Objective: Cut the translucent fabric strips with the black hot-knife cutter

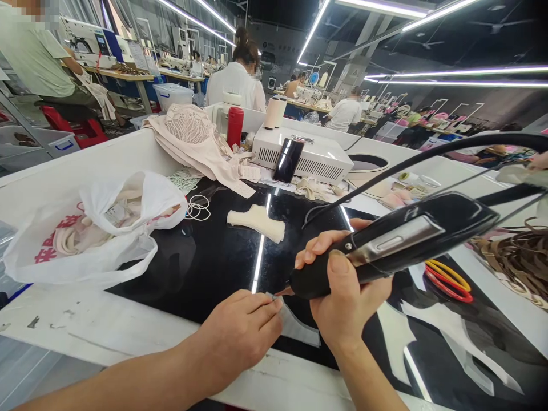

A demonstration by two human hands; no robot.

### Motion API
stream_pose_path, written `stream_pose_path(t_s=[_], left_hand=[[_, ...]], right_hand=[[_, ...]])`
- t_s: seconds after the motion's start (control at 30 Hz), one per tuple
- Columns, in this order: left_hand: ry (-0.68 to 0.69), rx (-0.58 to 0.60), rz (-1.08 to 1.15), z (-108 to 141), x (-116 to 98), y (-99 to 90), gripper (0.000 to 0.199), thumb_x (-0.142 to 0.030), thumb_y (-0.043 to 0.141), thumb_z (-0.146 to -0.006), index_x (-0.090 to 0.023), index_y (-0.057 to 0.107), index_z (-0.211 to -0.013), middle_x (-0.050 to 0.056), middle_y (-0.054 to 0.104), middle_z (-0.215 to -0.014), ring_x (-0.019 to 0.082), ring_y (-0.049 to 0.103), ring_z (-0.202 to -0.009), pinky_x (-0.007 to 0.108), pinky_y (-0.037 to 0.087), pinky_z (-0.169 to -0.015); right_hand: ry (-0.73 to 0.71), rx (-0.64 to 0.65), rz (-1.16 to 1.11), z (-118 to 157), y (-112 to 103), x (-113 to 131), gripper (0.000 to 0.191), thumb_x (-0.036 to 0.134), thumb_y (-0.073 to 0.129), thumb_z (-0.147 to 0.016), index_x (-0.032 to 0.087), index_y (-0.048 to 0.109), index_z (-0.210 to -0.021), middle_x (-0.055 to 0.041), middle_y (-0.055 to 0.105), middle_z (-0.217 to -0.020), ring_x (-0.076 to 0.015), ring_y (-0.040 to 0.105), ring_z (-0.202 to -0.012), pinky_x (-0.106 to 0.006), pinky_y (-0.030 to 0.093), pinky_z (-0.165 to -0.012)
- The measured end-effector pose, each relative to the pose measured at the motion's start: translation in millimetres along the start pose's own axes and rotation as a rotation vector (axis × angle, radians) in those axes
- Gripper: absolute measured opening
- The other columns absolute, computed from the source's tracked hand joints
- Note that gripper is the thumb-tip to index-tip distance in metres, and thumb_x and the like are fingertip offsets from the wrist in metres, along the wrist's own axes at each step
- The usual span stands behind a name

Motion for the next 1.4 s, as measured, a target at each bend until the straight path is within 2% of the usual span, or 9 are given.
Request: stream_pose_path(t_s=[0.43, 0.63, 0.87, 1.0, 1.23, 1.4], left_hand=[[-0.006, 0.012, 0.025, 0, 2, -0.2, 0.024, -0.005, 0.043, -0.105, -0.012, 0.063, -0.095, 0.003, 0.076, -0.109, 0.016, 0.071, -0.104, 0.029, 0.057, -0.079], [-0.028, 0.063, 0.103, 0, 6, -2.1, 0.021, -0.005, 0.045, -0.104, -0.013, 0.063, -0.097, 0.002, 0.076, -0.114, 0.017, 0.069, -0.108, 0.031, 0.055, -0.081], [-0.067, 0.107, 0.153, 5, 20, 8.7, 0.013, -0.006, 0.051, -0.103, -0.014, 0.062, -0.103, 0.003, 0.075, -0.119, 0.019, 0.068, -0.114, 0.035, 0.054, -0.088], [-0.067, 0.115, 0.162, 5, 24, 9.9, 0.012, -0.008, 0.053, -0.102, -0.014, 0.062, -0.107, 0.003, 0.074, -0.122, 0.020, 0.067, -0.117, 0.036, 0.053, -0.089], [-0.024, 0.119, 0.090, 0, 15, 5.4, 0.015, -0.007, 0.052, -0.101, -0.014, 0.063, -0.108, 0.004, 0.072, -0.122, 0.023, 0.065, -0.116, 0.039, 0.053, -0.093], [-0.017, 0.183, 0.126, -19, 1, 13.3, 0.012, -0.022, 0.059, -0.102, -0.015, 0.063, -0.111, 0.004, 0.072, -0.113, 0.022, 0.066, -0.106, 0.039, 0.054, -0.091]], right_hand=[[0.020, 0.035, -0.016, 0, 7, -5, 0.037, 0.028, 0.072, -0.089, 0.028, 0.051, -0.119, 0.0057, 0.062, -0.081, -0.0116, 0.061, -0.057, -0.030, 0.055, -0.054], [-0.014, -0.053, -0.015, -7, -16, 10, 0.038, 0.028, 0.076, -0.084, 0.027, 0.055, -0.116, 0.0058, 0.064, -0.078, -0.0123, 0.061, -0.057, -0.030, 0.055, -0.054], [0.064, -0.002, -0.029, 3, -32, 21, 0.035, 0.029, 0.077, -0.083, 0.028, 0.059, -0.113, 0.0045, 0.064, -0.077, -0.0134, 0.059, -0.060, -0.028, 0.055, -0.051], [0.049, -0.006, -0.017, 10, -40, 34, 0.036, 0.030, 0.078, -0.081, 0.028, 0.060, -0.113, 0.0038, 0.064, -0.077, -0.0138, 0.058, -0.061, -0.028, 0.053, -0.049], [0.024, -0.066, 0.012, 14, -56, 45, 0.036, 0.030, 0.079, -0.080, 0.027, 0.061, -0.112, 0.0039, 0.063, -0.075, -0.0142, 0.057, -0.059, -0.028, 0.052, -0.047], [0.007, -0.056, -0.002, 17, -55, 45, 0.036, 0.030, 0.078, -0.082, 0.028, 0.060, -0.114, 0.0038, 0.064, -0.077, -0.0142, 0.058, -0.060, -0.029, 0.053, -0.049]])
Point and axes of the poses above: each hand's wrist, its own z-axis away from the middle knuckle, its own y-axis out of the palm, x = y × z, the point moved 10 cm from there along -z, towards the middle knuckle
